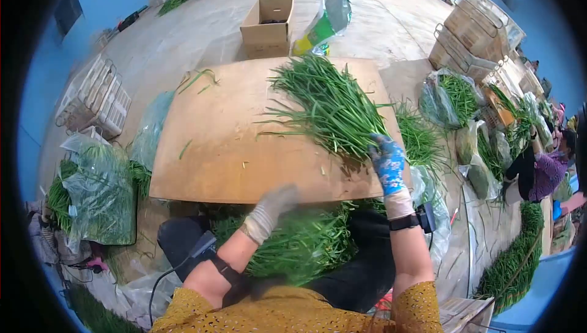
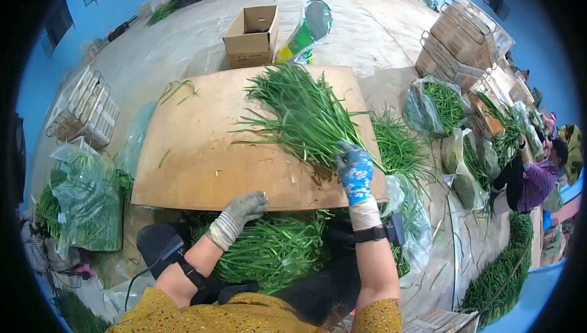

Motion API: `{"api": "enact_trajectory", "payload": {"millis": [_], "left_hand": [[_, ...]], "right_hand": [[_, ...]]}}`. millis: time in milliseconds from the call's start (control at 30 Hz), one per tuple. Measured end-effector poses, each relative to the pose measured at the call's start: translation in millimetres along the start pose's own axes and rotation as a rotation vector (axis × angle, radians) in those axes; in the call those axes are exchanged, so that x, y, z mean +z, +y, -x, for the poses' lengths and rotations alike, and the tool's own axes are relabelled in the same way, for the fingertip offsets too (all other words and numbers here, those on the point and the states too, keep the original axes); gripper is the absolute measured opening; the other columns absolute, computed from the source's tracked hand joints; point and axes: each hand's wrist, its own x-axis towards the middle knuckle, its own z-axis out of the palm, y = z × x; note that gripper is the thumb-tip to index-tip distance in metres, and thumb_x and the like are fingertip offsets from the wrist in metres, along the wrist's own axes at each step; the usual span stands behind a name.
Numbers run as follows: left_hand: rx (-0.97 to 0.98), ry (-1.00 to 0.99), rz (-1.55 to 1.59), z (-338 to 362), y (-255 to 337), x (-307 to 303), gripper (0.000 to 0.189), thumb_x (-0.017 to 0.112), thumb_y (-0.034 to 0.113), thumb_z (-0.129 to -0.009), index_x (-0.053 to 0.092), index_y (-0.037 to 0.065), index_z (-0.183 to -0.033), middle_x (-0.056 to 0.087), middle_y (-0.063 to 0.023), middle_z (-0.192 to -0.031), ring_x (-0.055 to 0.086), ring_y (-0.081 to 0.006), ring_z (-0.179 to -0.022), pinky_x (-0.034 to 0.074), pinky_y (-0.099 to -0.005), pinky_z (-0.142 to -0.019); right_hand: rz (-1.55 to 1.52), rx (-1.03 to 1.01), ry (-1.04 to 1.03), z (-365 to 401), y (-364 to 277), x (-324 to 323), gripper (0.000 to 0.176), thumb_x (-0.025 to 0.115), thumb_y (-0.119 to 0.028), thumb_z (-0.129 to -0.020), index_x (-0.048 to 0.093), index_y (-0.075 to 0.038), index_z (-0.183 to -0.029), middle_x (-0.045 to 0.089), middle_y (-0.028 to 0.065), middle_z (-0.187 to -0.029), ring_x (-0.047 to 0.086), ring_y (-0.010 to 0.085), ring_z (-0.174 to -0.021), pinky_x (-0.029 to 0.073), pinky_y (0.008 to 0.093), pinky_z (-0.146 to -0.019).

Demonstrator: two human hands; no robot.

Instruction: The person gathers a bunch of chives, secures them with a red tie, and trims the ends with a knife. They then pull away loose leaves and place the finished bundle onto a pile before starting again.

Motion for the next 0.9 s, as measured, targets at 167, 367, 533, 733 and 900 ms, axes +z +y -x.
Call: {"api": "enact_trajectory", "payload": {"millis": [167,367,533,733,900], "left_hand": [[0.024,-0.033,0.093,-48,-31,-16,0.037,0.053,0.023,-0.091,0.05,0.0,-0.12,0.06,-0.011,-0.108,0.061,-0.0227,-0.095,0.05,-0.0361,-0.086],[-0.14,0.014,0.31,-79,-37,-8,0.041,0.055,0.027,-0.09,0.05,0.0,-0.121,0.059,-0.0126,-0.112,0.059,-0.0265,-0.101,0.049,-0.0397,-0.088],[-0.152,0.007,0.383,-83,-19,-2,0.042,0.054,0.027,-0.091,0.048,0.0,-0.123,0.058,-0.014,-0.114,0.058,-0.0282,-0.103,0.048,-0.0415,-0.089],[-0.336,0.121,0.371,-68,16,25,0.038,0.058,0.028,-0.088,0.052,0.003,-0.116,0.061,-0.0125,-0.109,0.061,-0.0265,-0.093,0.051,-0.0401,-0.083],[-0.317,0.05,0.153,-72,14,28,0.024,0.061,0.023,-0.086,0.06,0.004,-0.101,0.065,-0.0093,-0.091,0.062,-0.0202,-0.074,0.053,-0.0345,-0.07]], "right_hand": [[0.157,0.063,-0.26,5,-44,57,0.032,0.07,-0.037,-0.076,0.067,-0.008,-0.088,0.066,0.0119,-0.079,0.063,0.0318,-0.075,0.05,0.0422,-0.066],[0.349,0.187,-0.382,25,-5,113,0.017,0.063,-0.029,-0.079,0.064,-0.012,-0.077,0.064,0.0122,-0.078,0.062,0.0332,-0.075,0.048,0.0447,-0.064],[0.017,0.245,-0.306,57,-27,98,0.013,0.063,-0.024,-0.079,0.065,-0.012,-0.085,0.063,0.0117,-0.081,0.061,0.0322,-0.077,0.048,0.0428,-0.065],[-0.18,0.372,-0.455,84,-85,65,0.016,0.066,-0.018,-0.079,0.068,-0.006,-0.089,0.066,0.0141,-0.085,0.063,0.0307,-0.08,0.05,0.0374,-0.069],[-0.25,0.235,-0.34,104,-126,51,0.017,0.067,-0.021,-0.077,0.066,-0.008,-0.088,0.065,0.013,-0.079,0.062,0.0334,-0.072,0.05,0.0401,-0.063]]}}
